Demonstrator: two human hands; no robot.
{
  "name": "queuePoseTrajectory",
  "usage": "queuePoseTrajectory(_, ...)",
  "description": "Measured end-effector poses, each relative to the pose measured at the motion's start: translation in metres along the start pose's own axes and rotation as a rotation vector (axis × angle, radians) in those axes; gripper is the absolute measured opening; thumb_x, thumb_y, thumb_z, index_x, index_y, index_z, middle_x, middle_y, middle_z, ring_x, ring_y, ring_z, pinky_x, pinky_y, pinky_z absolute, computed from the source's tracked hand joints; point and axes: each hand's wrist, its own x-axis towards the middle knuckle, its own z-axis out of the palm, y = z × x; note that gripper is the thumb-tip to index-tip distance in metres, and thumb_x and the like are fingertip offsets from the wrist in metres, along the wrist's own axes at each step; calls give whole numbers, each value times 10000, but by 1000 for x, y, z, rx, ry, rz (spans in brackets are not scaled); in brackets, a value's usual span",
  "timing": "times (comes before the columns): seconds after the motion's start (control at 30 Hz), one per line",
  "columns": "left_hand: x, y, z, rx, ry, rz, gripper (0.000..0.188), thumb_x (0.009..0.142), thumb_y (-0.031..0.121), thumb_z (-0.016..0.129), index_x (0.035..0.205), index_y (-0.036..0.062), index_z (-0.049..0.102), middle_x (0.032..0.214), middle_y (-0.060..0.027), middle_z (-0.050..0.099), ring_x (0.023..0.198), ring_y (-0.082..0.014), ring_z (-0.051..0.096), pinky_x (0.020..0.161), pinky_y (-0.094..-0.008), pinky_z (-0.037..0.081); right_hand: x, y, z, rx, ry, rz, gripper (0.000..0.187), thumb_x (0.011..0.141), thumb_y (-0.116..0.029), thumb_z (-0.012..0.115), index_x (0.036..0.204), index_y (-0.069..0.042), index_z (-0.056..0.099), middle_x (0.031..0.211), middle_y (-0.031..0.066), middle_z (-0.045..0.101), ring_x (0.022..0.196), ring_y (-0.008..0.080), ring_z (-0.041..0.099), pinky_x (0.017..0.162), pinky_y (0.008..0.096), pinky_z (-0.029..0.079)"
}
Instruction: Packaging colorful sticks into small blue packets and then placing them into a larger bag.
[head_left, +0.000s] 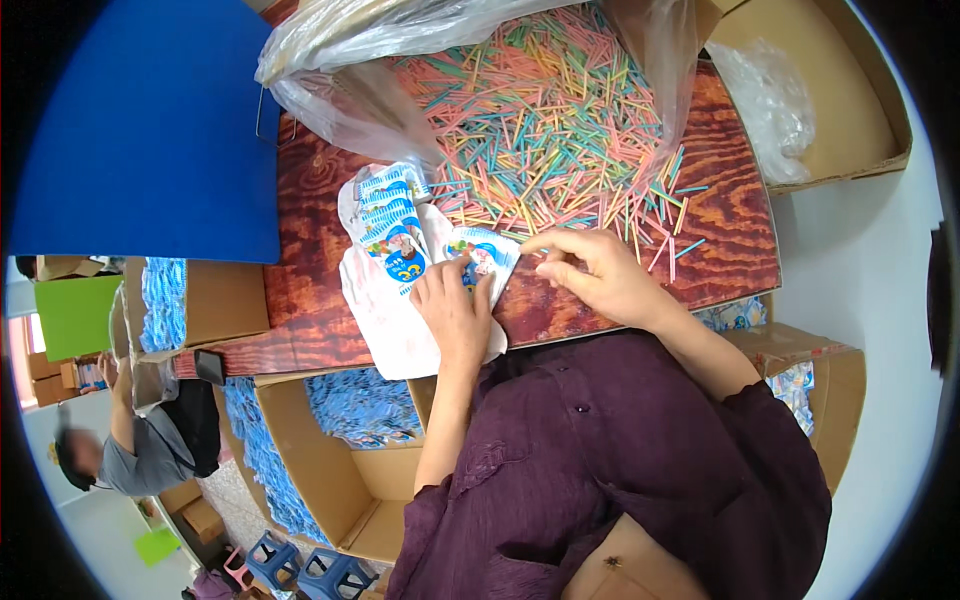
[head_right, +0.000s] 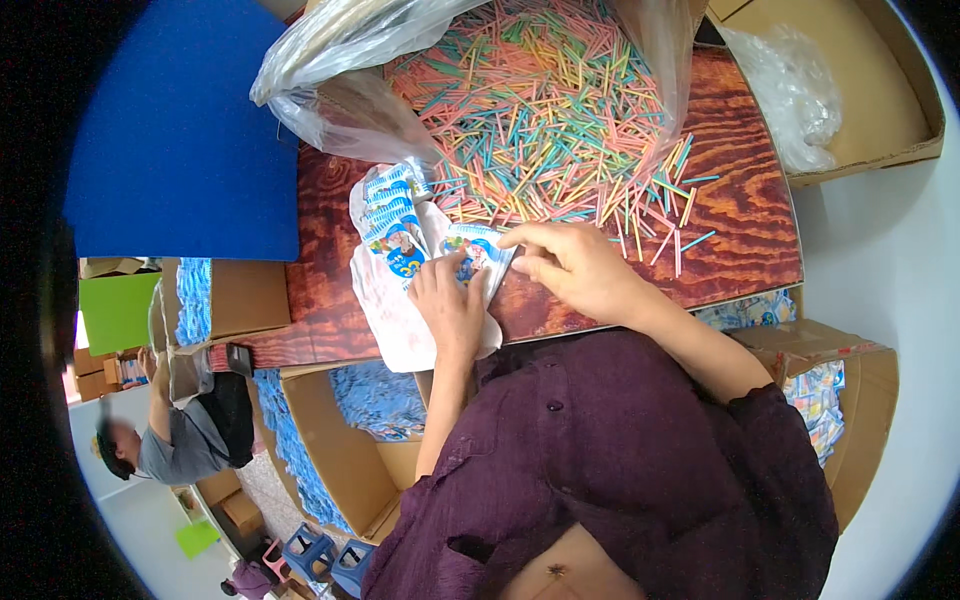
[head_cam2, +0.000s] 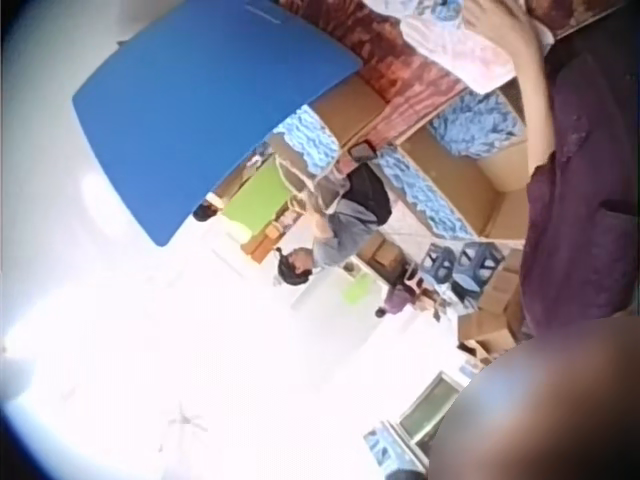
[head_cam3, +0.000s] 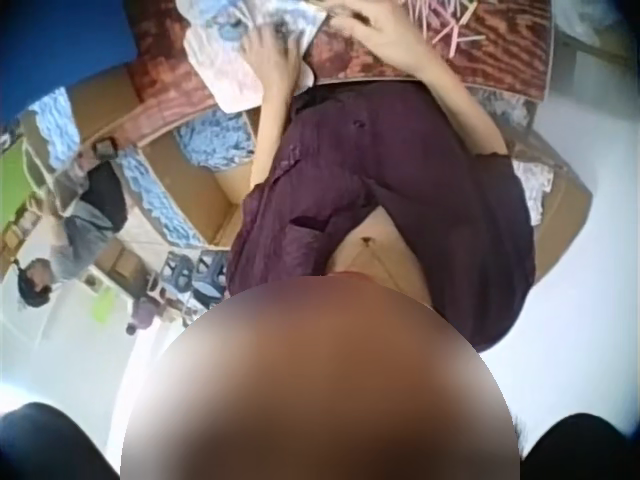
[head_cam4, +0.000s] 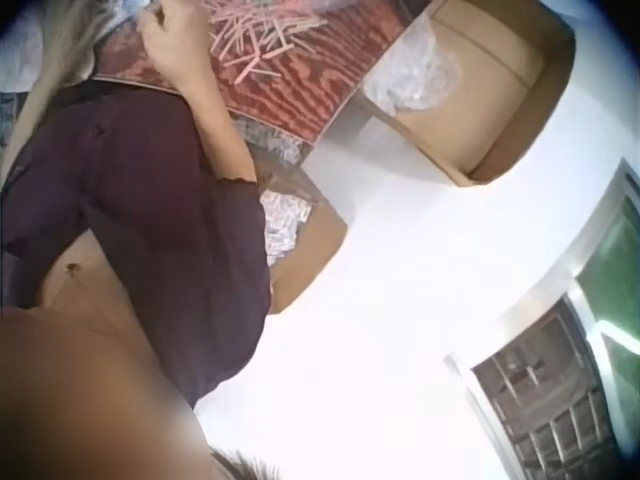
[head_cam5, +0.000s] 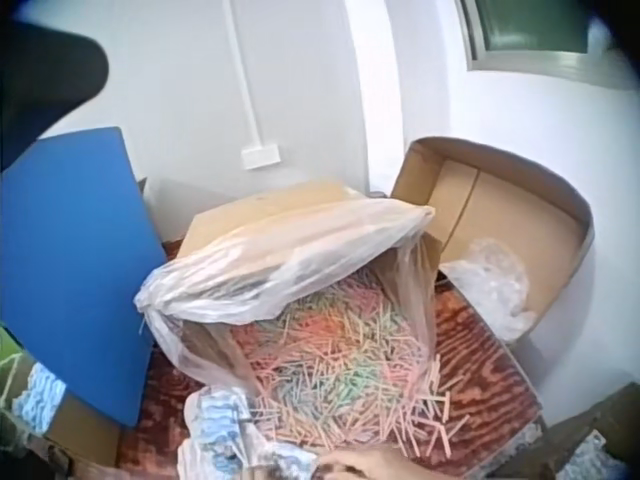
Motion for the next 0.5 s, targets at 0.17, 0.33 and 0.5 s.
queuePoseTrajectory(0.17, -5, -11, 18, -98, 89, -57, 123, 802, 131, 683, 840, 81, 577, 836, -76, 549, 848, -277, 511, 816, -399, 347, 5, 2, 6, -37, -20, -57, 225, 855, -91, 599, 1068, -28, 630, 669, 88, 572, 594, 163, 543, 566, 321, 424)
queuePoseTrajectory(0.33, -9, -18, 24, -148, 101, -44, 130, 797, 112, 684, 826, 71, 564, 811, -81, 541, 823, -280, 511, 789, -403, 355, 16, 17, 12, -28, -90, 26, 236, 882, -84, 596, 1110, -31, 626, 698, 21, 549, 638, 95, 502, 585, 273, 412)
queuePoseTrajectory(0.5, -3, -15, 18, -216, 197, -61, 133, 799, 91, 675, 805, 50, 548, 783, -91, 531, 788, -296, 509, 761, -426, 359, 22, 22, 19, -63, -108, 20, 215, 875, -65, 578, 1078, -14, 627, 641, 30, 522, 600, 109, 495, 576, 287, 411)
